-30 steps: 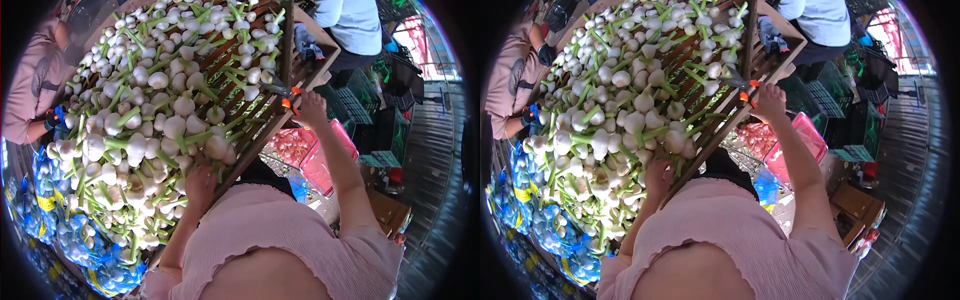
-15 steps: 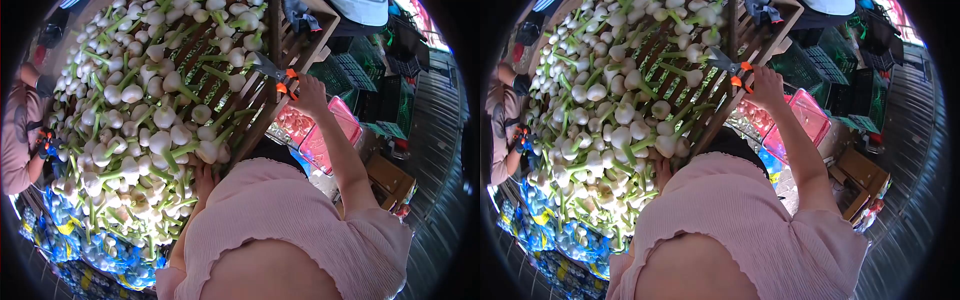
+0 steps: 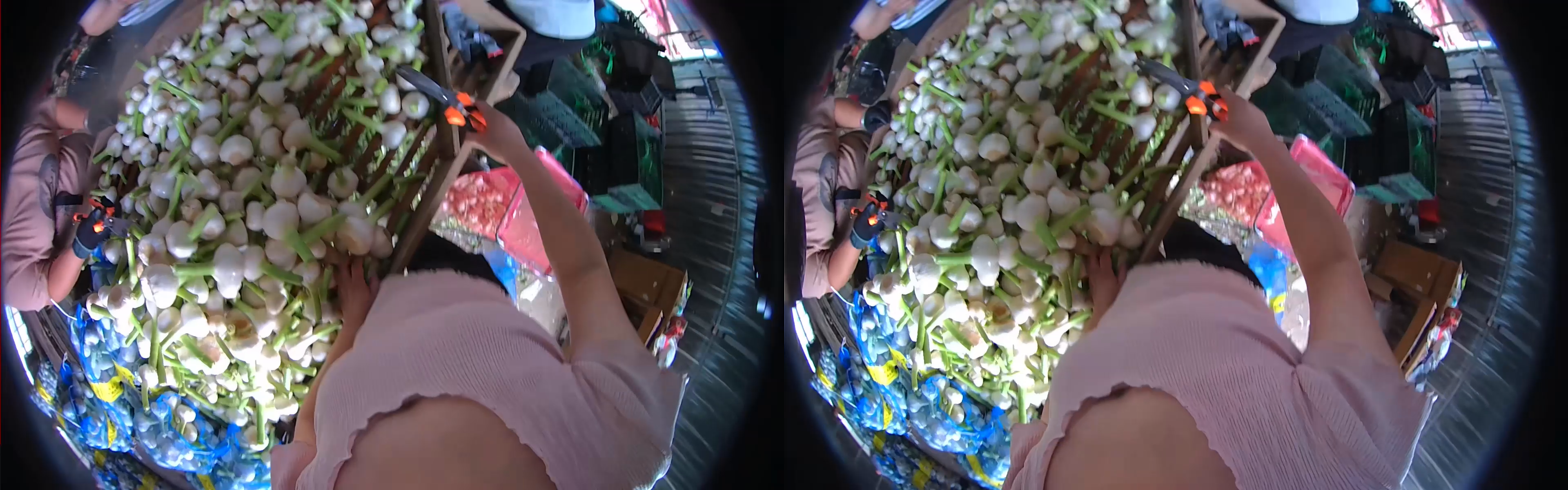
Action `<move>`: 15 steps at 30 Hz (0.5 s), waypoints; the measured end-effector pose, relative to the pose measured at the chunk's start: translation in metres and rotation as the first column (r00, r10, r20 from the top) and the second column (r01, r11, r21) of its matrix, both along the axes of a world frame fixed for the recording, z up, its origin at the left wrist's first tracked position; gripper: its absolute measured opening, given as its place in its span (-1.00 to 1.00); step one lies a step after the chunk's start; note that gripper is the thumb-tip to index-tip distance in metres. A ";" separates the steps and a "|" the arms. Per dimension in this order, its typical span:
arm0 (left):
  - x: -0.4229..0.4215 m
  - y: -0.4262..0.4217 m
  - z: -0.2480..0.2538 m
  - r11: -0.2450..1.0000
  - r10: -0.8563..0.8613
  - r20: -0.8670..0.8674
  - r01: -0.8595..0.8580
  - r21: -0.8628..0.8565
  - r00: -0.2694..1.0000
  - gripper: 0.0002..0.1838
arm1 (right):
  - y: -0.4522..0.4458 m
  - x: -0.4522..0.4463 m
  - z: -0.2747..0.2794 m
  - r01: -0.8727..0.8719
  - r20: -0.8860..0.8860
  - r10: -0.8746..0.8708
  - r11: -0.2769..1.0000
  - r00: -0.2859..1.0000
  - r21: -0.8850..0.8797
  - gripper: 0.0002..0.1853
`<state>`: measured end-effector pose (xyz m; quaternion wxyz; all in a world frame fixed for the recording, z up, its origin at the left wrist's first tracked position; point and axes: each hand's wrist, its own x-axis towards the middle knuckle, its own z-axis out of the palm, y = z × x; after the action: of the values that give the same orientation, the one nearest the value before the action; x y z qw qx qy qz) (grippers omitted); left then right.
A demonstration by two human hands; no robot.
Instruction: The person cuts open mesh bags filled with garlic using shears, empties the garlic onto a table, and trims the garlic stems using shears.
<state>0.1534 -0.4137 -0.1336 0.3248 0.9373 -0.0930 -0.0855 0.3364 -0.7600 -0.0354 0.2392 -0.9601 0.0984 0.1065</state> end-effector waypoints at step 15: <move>-0.001 -0.002 0.008 0.996 0.073 -0.104 -0.078 -0.039 0.992 -0.51 | 0.033 0.173 0.000 -0.284 -0.105 0.264 0.873 0.959 -0.398 -0.45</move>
<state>0.1521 -0.4159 -0.1258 0.3522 0.9273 -0.0423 -0.1192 0.5093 -0.7274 -0.0350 0.0132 -0.9901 -0.0127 0.1392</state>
